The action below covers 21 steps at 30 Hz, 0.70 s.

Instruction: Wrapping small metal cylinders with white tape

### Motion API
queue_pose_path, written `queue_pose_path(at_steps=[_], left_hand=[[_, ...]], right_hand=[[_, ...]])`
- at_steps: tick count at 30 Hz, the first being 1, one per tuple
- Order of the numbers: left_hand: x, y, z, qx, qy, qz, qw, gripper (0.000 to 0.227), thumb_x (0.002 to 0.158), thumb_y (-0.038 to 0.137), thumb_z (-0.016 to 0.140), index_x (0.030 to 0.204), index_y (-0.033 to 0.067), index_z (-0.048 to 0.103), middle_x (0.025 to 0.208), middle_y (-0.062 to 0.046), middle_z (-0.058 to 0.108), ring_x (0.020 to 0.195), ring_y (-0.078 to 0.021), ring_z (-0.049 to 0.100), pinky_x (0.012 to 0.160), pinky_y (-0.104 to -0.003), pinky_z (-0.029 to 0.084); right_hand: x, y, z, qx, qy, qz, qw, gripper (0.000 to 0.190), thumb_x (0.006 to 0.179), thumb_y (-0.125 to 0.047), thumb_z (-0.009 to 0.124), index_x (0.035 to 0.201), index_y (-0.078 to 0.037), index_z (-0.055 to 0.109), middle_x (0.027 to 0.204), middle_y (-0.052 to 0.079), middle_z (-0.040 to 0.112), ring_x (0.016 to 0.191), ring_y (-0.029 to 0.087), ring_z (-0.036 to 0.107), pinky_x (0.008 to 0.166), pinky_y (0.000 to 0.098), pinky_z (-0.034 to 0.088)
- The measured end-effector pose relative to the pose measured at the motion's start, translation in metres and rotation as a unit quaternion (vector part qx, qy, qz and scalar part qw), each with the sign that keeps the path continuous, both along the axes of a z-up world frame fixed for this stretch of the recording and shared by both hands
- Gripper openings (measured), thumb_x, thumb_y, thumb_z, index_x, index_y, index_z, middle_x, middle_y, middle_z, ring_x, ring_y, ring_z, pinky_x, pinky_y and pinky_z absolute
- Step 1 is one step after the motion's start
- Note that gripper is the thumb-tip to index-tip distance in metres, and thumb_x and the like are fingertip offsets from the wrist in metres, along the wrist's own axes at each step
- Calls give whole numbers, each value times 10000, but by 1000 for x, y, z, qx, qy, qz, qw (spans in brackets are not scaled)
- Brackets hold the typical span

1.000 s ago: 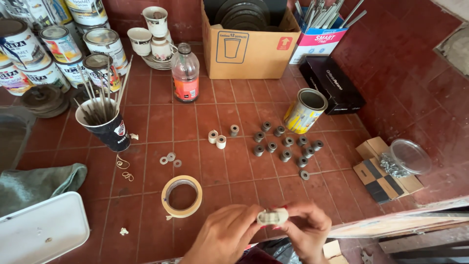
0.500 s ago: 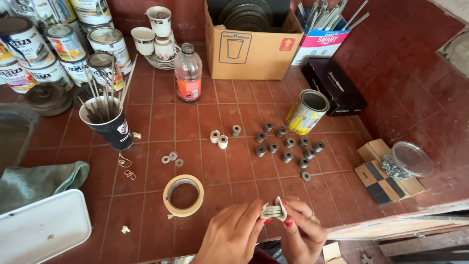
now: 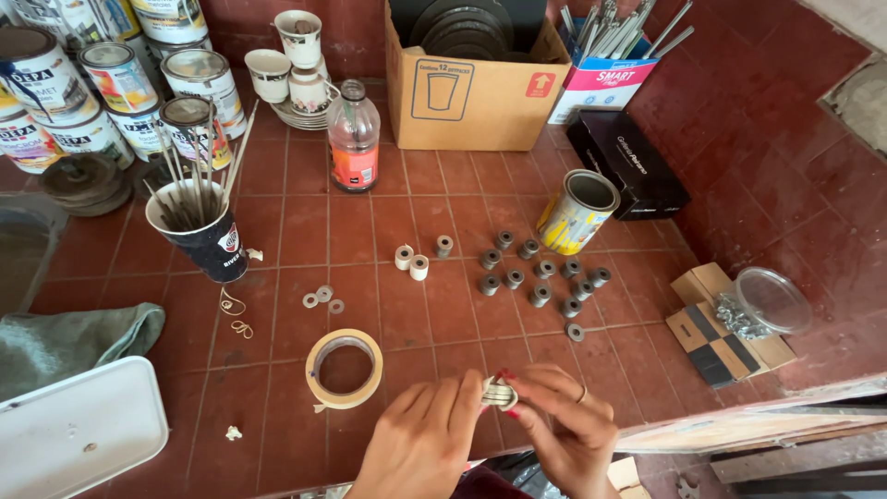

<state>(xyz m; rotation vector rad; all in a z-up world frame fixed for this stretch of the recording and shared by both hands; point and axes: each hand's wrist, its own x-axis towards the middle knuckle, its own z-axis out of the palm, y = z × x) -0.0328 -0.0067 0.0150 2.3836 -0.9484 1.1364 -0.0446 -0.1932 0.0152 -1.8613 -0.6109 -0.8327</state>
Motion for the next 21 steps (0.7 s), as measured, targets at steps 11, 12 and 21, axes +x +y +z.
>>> queue_pose_path(at_steps=[11, 12, 21], left_hand=[[13, 10, -5, -58, 181, -97, 977, 171, 1030, 204, 634, 1138, 75, 602, 809, -25, 635, 644, -181, 613, 552, -331, 484], [18, 14, 2, -143, 289, -190, 927, 173, 987, 204, 698, 1116, 135, 607, 870, -23, 702, 718, -187, 671, 641, -314, 493], [15, -9, -14, -449, 192, -267, 831, 373, 811, -36, 842, 1162, 15, 729, 1078, -153, 799, 904, -204, 803, 806, -293, 697]], right_hand=[[16, -8, -8, -63, 17, 18, 998, 250, 899, -165, 735, 1082, 4, 722, 1033, 125, 771, 922, 252, 761, 853, 327, 620], [18, -10, -13, -37, 50, 21, 998, 248, 908, -206, 727, 1072, -19, 728, 1007, 114, 783, 927, 231, 765, 846, 298, 607], [19, -2, -18, 49, 82, 17, 995, 246, 910, -147, 727, 1114, -13, 755, 1019, 123, 766, 929, 212, 727, 825, 287, 579]])
